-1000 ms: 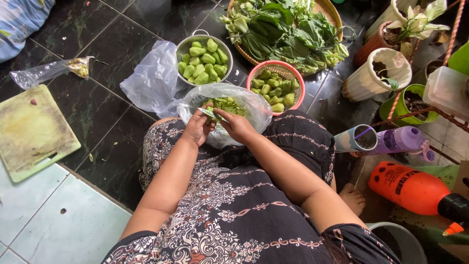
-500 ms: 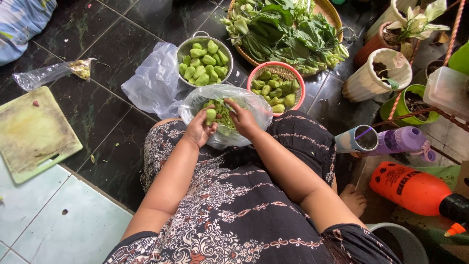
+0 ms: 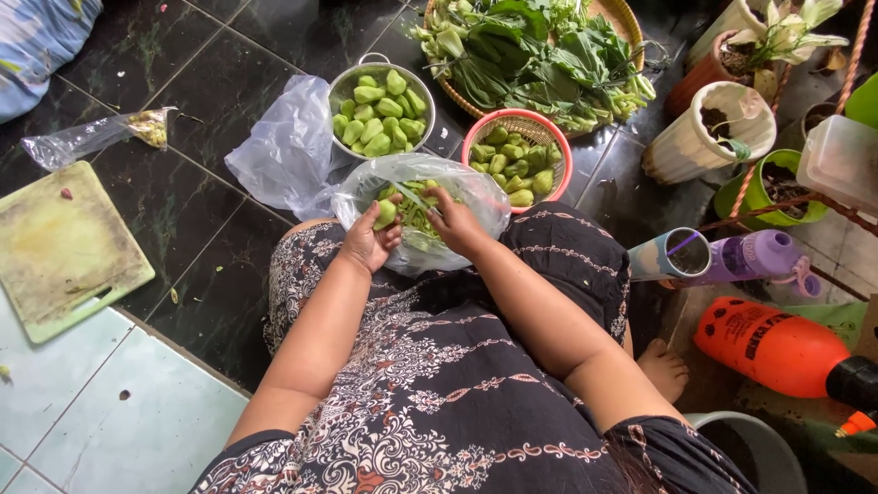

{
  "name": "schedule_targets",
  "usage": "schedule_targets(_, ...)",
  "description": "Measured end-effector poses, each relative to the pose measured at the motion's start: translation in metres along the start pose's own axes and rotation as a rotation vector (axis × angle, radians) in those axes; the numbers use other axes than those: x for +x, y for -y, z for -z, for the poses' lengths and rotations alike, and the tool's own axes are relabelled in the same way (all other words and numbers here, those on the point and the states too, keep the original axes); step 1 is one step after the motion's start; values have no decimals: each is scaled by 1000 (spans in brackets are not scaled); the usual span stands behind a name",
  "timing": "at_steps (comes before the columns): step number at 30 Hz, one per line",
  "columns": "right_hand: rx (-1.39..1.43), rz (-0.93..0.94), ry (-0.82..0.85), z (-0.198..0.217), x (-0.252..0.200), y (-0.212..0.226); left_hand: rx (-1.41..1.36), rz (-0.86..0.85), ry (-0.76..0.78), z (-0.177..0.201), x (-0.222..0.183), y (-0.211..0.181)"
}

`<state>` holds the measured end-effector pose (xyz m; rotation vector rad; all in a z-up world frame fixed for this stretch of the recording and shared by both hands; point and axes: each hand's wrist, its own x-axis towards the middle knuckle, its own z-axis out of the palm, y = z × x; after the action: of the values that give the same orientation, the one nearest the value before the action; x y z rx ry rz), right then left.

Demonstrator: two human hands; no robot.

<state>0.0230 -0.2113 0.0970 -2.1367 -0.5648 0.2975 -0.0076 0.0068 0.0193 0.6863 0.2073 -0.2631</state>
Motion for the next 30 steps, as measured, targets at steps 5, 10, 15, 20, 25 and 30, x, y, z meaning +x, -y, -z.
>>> schedule_targets(5,-36,54,46,1,-11,24,-33,4,-147,27,17,11)
schedule_targets(10,20,115,115,2,-18,42,-80,47,-239,31,18,12)
schedule_targets(15,76,118,132,5,-20,44,-18,51,-173,22,16,11)
schedule_targets(20,98,144,136,4,-21,45,-23,62,-157,24,16,11)
schedule_targets(25,74,166,123,-1,-21,46,-64,87,-156,36,25,16)
schedule_targets(30,39,160,105,-9,-20,39,-75,96,-101,34,21,12)
